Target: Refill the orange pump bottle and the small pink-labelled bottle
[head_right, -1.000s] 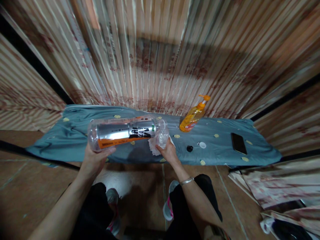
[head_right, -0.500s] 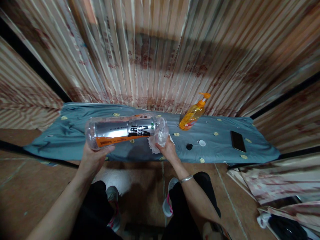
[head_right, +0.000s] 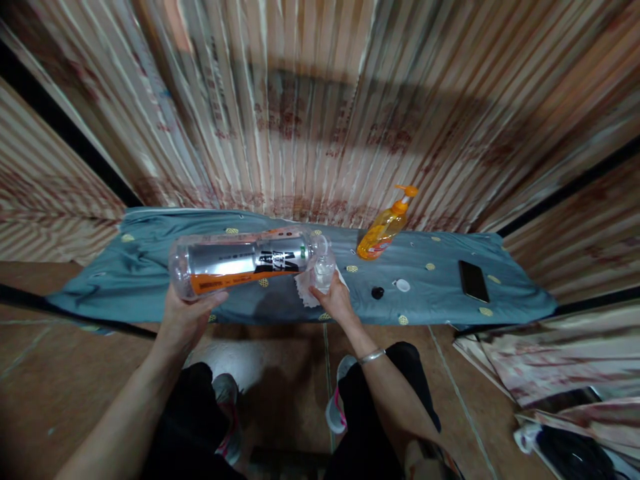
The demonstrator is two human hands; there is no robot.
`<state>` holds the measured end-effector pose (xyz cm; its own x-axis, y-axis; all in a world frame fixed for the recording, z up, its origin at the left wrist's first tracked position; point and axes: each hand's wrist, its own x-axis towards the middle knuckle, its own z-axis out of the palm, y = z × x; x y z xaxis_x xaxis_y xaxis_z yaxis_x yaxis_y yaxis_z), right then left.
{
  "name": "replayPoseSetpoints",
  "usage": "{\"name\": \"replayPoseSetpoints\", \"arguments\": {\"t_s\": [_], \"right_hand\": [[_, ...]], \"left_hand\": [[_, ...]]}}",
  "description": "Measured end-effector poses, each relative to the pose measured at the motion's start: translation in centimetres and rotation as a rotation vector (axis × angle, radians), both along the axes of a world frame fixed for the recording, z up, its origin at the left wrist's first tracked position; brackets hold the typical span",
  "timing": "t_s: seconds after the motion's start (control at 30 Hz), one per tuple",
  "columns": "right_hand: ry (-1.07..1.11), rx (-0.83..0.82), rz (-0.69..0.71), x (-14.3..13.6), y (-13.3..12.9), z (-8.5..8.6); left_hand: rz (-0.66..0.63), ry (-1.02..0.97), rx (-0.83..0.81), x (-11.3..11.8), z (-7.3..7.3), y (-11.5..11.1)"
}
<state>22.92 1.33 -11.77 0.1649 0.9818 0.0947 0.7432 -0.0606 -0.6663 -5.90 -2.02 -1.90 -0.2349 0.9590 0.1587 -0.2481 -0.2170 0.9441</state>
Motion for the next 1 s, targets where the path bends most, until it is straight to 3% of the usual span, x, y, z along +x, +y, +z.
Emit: {"name": "replayPoseSetpoints", "arguments": {"t_s": [1.0], "right_hand": [[0.036, 0.049, 0.008, 0.13, 0.07, -0.57]], "left_hand": [[0.015, -0.03, 0.007, -0.02, -0.3, 0.18]]}}
